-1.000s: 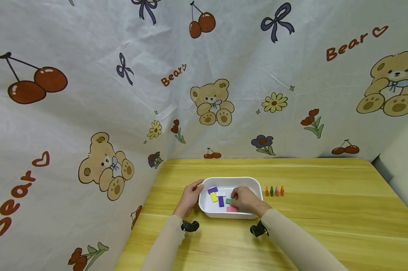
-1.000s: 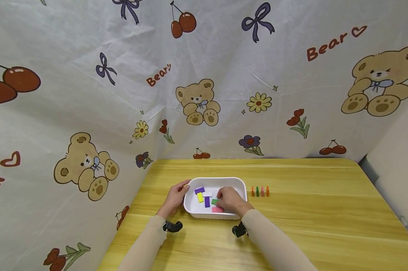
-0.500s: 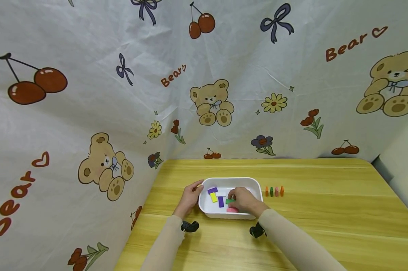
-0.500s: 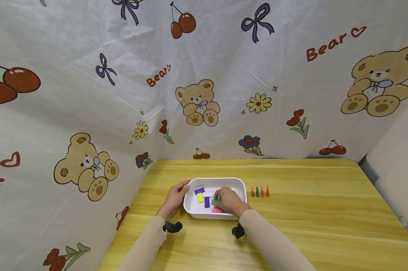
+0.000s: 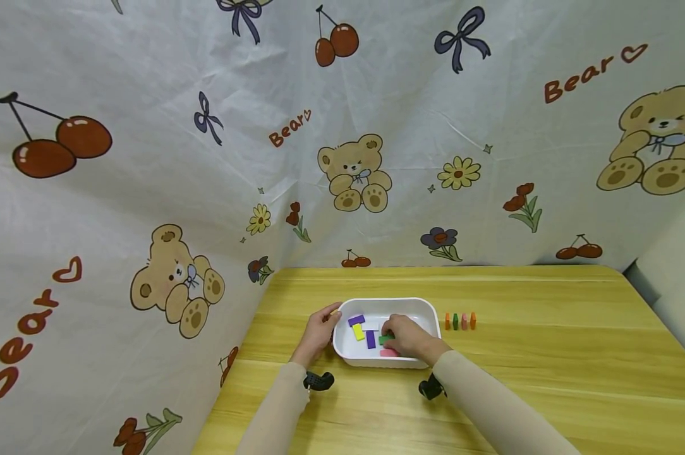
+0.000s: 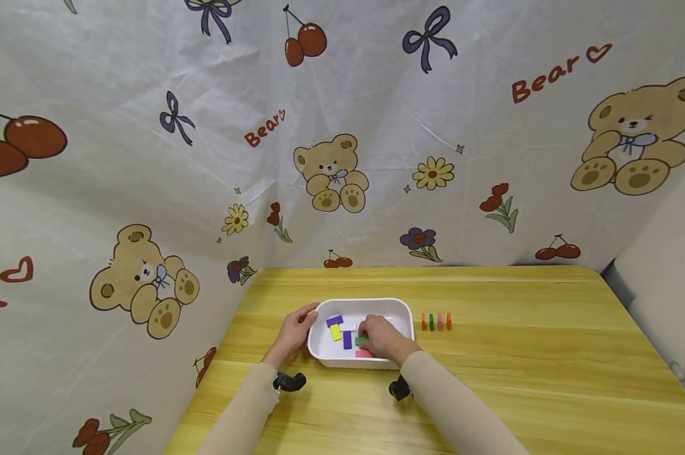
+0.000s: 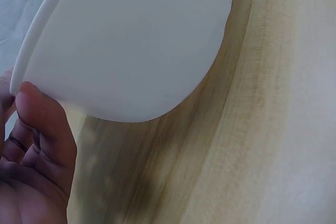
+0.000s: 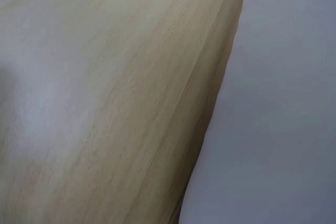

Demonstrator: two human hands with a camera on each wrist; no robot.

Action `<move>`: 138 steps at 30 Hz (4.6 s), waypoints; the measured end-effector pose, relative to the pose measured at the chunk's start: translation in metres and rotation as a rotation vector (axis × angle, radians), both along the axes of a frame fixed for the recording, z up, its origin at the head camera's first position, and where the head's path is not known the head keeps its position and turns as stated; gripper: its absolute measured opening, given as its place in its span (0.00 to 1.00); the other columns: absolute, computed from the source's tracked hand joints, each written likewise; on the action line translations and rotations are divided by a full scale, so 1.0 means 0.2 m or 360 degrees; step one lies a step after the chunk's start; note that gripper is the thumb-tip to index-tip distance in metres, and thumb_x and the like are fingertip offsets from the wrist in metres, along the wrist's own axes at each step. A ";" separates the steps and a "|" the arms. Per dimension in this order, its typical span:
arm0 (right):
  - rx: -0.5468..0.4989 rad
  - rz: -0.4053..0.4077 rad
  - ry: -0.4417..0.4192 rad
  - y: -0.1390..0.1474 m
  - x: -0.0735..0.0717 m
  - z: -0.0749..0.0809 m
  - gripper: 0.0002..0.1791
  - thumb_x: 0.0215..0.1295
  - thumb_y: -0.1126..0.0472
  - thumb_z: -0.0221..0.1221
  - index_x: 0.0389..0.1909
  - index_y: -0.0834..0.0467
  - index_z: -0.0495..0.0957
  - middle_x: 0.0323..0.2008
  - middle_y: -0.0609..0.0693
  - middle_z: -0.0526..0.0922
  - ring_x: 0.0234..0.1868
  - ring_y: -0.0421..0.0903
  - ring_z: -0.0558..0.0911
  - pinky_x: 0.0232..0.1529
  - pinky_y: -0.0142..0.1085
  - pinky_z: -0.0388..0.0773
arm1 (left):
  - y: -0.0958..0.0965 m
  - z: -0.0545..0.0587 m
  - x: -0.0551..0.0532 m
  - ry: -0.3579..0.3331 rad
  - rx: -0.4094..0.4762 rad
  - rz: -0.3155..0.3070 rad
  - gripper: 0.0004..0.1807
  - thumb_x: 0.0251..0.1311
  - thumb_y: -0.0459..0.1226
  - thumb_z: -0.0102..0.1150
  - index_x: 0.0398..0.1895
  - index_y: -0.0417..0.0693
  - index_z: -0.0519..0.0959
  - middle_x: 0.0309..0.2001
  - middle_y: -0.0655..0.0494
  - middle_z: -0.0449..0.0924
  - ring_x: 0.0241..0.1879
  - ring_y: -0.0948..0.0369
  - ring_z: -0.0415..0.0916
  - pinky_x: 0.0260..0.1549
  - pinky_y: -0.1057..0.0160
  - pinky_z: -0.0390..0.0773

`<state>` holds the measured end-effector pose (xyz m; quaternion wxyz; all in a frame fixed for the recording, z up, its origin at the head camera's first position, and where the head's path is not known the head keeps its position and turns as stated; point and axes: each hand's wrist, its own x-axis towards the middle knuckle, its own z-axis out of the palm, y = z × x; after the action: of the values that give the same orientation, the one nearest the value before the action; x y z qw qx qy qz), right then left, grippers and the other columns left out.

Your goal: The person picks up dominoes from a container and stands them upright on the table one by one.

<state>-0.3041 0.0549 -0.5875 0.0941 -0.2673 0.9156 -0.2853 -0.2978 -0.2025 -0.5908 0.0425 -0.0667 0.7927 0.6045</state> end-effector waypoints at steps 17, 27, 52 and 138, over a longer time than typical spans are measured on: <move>-0.0007 -0.0045 0.0002 0.01 0.01 0.02 0.06 0.68 0.61 0.67 0.40 0.58 0.80 0.35 0.46 0.79 0.38 0.43 0.75 0.51 0.45 0.77 | 0.00 0.00 0.00 0.0018 -0.0001 -0.0007 0.21 0.76 0.44 0.56 0.69 0.58 0.78 0.37 0.54 0.70 0.29 0.63 0.69 0.21 0.70 0.72; -0.0144 -0.0023 0.0019 0.03 0.02 0.06 0.18 0.69 0.65 0.64 0.59 0.63 0.77 0.43 0.50 0.82 0.46 0.46 0.79 0.58 0.49 0.78 | 0.00 0.01 -0.01 0.0004 -0.0003 -0.0009 0.20 0.77 0.44 0.55 0.69 0.58 0.78 0.38 0.53 0.71 0.31 0.62 0.69 0.23 0.70 0.72; -0.0258 -0.0006 0.0057 0.13 0.03 0.19 0.10 0.65 0.67 0.66 0.45 0.57 0.78 0.39 0.47 0.81 0.43 0.43 0.80 0.50 0.43 0.82 | -0.01 0.00 -0.01 -0.0002 0.0015 -0.0029 0.21 0.77 0.45 0.55 0.70 0.57 0.77 0.37 0.52 0.70 0.27 0.62 0.68 0.20 0.69 0.71; -0.0389 -0.0454 0.0016 0.87 0.15 0.25 0.16 0.69 0.64 0.65 0.55 0.61 0.77 0.49 0.59 0.84 0.51 0.60 0.85 0.45 0.50 0.85 | 0.00 0.01 0.00 0.0023 0.0019 -0.0024 0.22 0.77 0.43 0.54 0.71 0.53 0.76 0.37 0.50 0.71 0.30 0.60 0.68 0.22 0.69 0.70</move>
<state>-0.2751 0.2289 -0.5377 0.0151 -0.1456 0.9032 -0.4035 -0.2971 -0.2030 -0.5881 0.0418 -0.0561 0.7897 0.6095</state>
